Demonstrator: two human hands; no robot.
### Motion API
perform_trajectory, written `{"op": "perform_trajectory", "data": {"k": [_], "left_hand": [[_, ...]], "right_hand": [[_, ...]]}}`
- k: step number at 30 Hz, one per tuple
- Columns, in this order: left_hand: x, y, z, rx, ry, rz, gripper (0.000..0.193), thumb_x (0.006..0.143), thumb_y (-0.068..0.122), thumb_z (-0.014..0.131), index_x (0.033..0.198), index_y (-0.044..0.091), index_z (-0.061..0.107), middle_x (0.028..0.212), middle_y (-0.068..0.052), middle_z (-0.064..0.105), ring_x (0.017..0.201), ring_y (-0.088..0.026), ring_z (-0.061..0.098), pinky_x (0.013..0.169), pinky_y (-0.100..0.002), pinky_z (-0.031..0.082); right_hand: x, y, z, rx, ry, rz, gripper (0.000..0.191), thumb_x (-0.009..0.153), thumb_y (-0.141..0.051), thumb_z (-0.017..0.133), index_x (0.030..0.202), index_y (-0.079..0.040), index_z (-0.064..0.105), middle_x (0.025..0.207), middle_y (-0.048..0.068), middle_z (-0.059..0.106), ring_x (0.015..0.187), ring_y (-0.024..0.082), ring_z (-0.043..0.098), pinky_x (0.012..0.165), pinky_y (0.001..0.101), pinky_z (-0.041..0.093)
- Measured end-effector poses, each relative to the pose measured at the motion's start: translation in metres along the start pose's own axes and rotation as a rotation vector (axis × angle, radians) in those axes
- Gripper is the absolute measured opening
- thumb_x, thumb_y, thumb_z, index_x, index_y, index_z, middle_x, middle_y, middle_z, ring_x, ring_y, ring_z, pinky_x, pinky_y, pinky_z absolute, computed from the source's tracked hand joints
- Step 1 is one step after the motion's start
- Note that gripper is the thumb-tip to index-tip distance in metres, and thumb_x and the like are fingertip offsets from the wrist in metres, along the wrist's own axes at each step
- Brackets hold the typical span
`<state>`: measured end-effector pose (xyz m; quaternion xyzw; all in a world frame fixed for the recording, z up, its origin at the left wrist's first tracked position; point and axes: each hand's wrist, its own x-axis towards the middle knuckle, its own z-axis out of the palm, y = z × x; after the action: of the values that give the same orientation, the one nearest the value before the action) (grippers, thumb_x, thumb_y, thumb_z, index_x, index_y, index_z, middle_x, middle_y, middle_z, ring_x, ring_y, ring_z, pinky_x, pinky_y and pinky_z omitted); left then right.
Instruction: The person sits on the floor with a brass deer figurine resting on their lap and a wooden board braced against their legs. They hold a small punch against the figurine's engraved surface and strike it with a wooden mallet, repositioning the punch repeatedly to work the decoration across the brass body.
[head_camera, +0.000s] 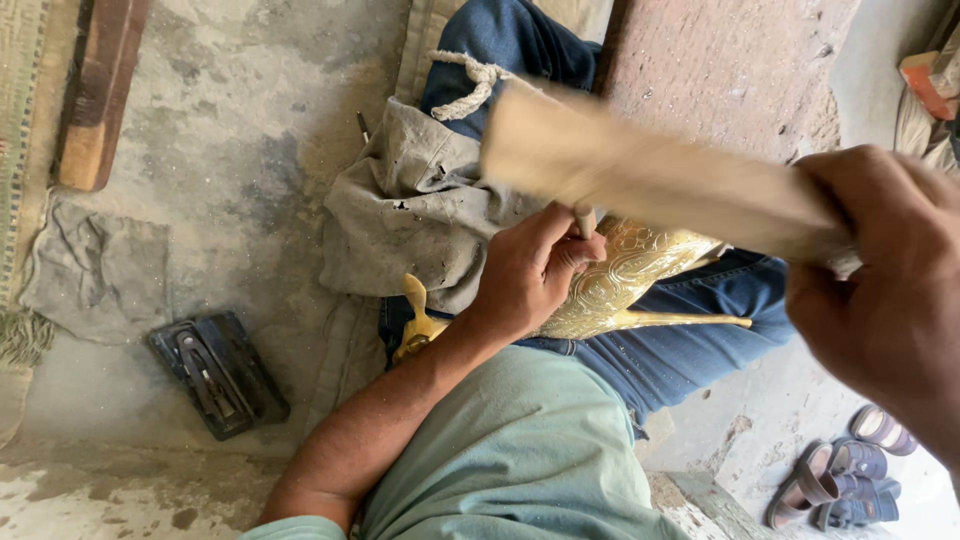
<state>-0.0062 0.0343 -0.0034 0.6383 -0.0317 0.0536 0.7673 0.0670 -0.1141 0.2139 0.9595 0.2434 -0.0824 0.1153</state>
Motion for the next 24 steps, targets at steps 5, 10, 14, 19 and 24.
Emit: {"op": "perform_trajectory", "data": {"k": [5,10,14,19,24], "left_hand": [[-0.002,-0.007,-0.001,0.123,-0.035,0.13,0.01,0.098,0.008,0.072,0.105,0.01,0.065,0.094,-0.002,0.075,0.088,-0.018,0.076,0.074,-0.032,0.059],[-0.005,-0.011,0.0,0.07,-0.089,0.132,0.01,0.099,0.006,0.069,0.107,0.01,0.064,0.099,-0.001,0.074,0.089,-0.015,0.077,0.074,-0.03,0.063],[-0.005,-0.014,0.006,0.131,-0.044,0.02,0.005,0.102,0.007,0.069,0.103,0.005,0.065,0.091,-0.005,0.076,0.082,-0.015,0.077,0.07,-0.03,0.062],[-0.007,-0.016,0.016,-0.208,0.004,-0.078,0.018,0.107,0.012,0.062,0.111,-0.004,0.054,0.099,-0.012,0.074,0.091,-0.018,0.078,0.078,-0.03,0.067],[-0.012,-0.022,0.018,-0.274,0.032,-0.143,0.014,0.109,0.01,0.058,0.11,-0.004,0.054,0.097,-0.012,0.075,0.092,-0.018,0.078,0.082,-0.031,0.068]], "right_hand": [[-0.013,-0.009,-0.002,-0.057,-0.005,0.115,0.036,0.073,0.011,0.077,0.106,0.003,0.067,0.089,0.019,0.065,0.074,0.03,0.066,0.068,0.0402,0.056],[-0.029,-0.013,-0.007,-0.097,-0.003,0.063,0.038,0.072,0.011,0.076,0.107,0.005,0.066,0.088,0.019,0.062,0.077,0.03,0.066,0.068,0.0399,0.056],[-0.037,-0.008,-0.009,-0.023,0.05,0.086,0.044,0.078,0.013,0.072,0.12,0.004,0.065,0.097,0.02,0.063,0.081,0.031,0.066,0.074,0.0385,0.055],[-0.039,-0.004,-0.012,0.155,0.092,0.095,0.042,0.086,0.013,0.068,0.127,0.008,0.06,0.104,0.022,0.063,0.086,0.032,0.067,0.078,0.0396,0.055],[-0.028,-0.015,-0.021,0.059,0.178,-0.05,0.038,0.091,0.013,0.071,0.126,0.004,0.059,0.11,0.021,0.063,0.095,0.032,0.065,0.087,0.0388,0.056]]}}
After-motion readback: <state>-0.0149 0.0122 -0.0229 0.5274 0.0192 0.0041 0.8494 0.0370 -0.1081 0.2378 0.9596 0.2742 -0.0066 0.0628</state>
